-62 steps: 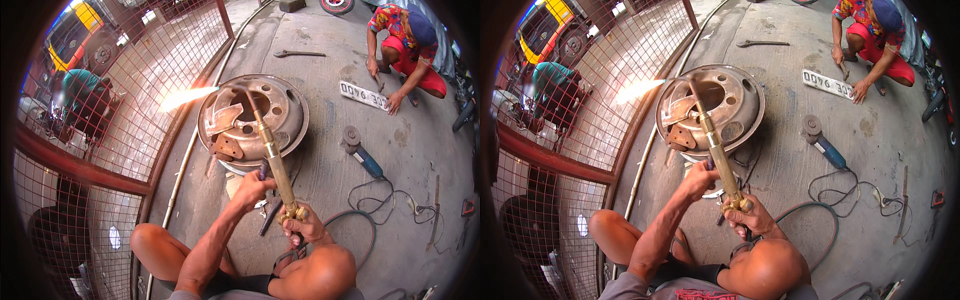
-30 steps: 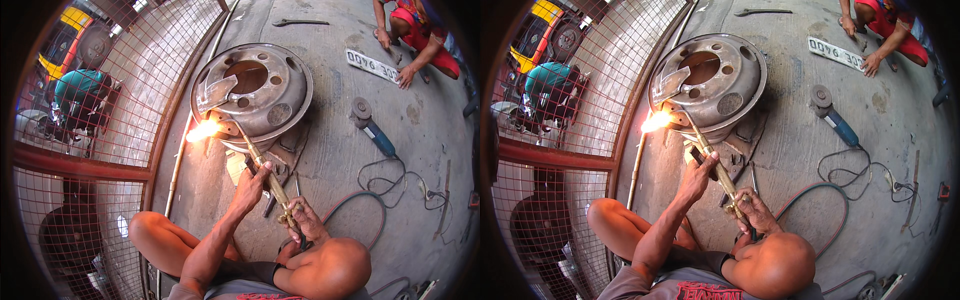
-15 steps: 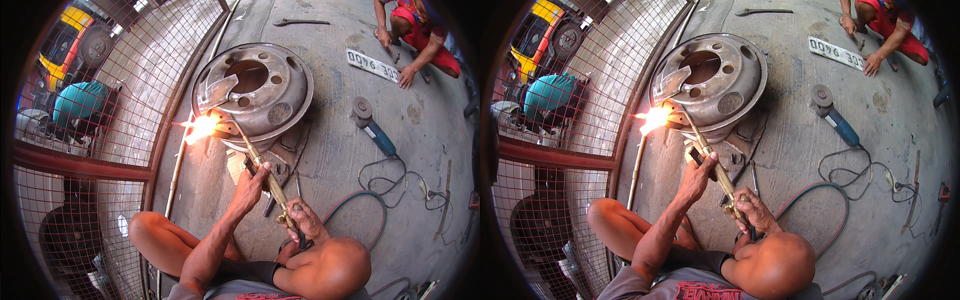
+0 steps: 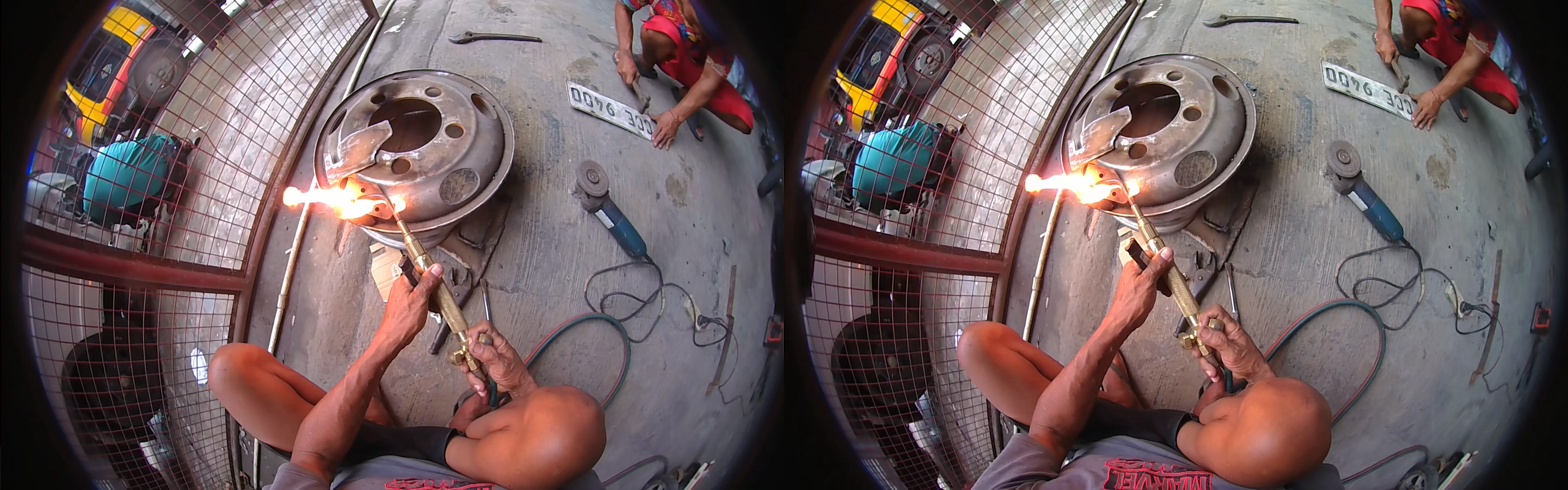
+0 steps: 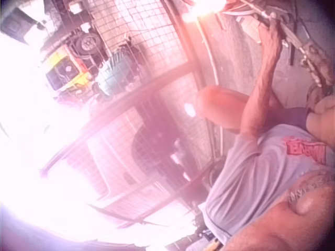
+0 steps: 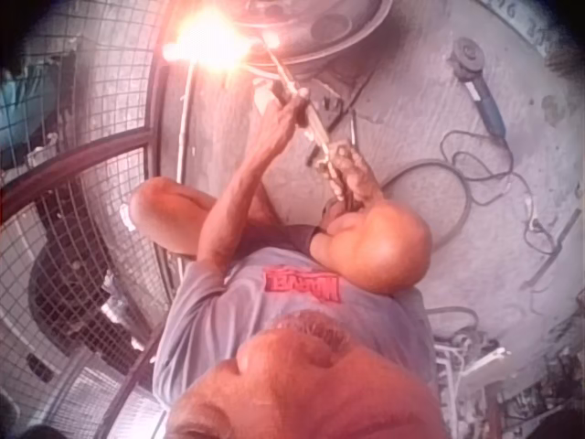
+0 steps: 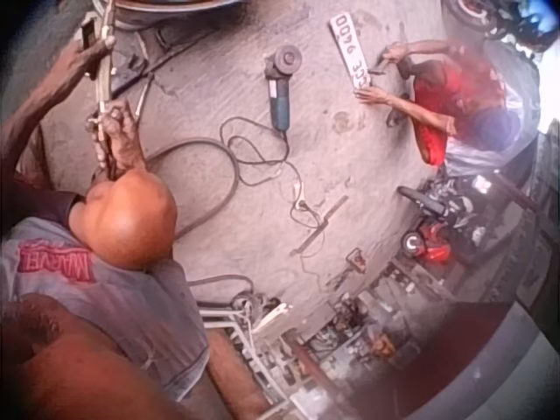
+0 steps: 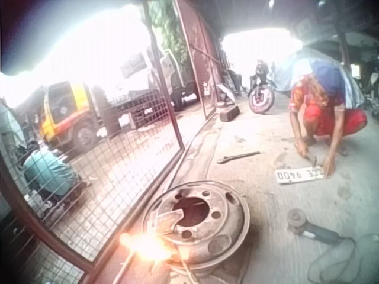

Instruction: The person sits on the floor and uses a welding torch to heat and weld a metal piece attached to a wheel rim. They repeatedly heat the joint, then use pliers and a metal rod to adjust and inspect the weld. Another person works on a license plate nearby.

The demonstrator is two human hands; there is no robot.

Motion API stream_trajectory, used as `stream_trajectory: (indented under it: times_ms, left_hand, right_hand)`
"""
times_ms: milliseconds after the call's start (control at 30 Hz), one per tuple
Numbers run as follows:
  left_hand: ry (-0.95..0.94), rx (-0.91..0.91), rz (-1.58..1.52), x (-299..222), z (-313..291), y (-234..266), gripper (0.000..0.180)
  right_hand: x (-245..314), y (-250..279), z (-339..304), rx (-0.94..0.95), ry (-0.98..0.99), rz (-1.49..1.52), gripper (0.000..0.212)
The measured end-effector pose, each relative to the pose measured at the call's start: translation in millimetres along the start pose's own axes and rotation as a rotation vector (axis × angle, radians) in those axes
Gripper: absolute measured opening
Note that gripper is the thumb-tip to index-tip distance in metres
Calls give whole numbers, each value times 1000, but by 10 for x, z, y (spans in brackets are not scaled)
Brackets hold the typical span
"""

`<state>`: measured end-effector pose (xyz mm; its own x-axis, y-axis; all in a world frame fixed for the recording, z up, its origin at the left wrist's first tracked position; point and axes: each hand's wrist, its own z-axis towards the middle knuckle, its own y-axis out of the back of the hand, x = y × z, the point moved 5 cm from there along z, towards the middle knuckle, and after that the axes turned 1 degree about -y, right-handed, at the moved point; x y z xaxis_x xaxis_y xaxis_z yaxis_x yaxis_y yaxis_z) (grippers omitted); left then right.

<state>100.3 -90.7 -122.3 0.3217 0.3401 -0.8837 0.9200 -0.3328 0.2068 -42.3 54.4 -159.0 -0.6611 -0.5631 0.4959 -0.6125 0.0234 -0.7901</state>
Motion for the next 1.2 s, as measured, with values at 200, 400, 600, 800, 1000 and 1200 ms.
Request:
stream_trajectory:
  times_ms: [200,400,600,800,1000,1200]
  left_hand:
    - [0,10,-41,-25,-19,-21,50]
    - [-3,7,-10,-48,-32,-7,52]
    - [-7,8,13,-8,-15,0,55]
    - [-6,-2,31,-66,-45,-11,55]
    - [5,-14,34,-91,-63,-14,54]
    - [5,-20,59,-78,-63,-11,53]
  right_hand:
    - [9,3,9,-18,-14,-18,21]
    - [11,-16,14,-30,-14,0,20]
    - [4,-9,17,-26,2,11,21]
    - [-2,-11,10,-17,10,11,21]
    - [1,-10,-7,-28,4,0,21]
    - [-9,-12,-9,-23,13,-5,20]
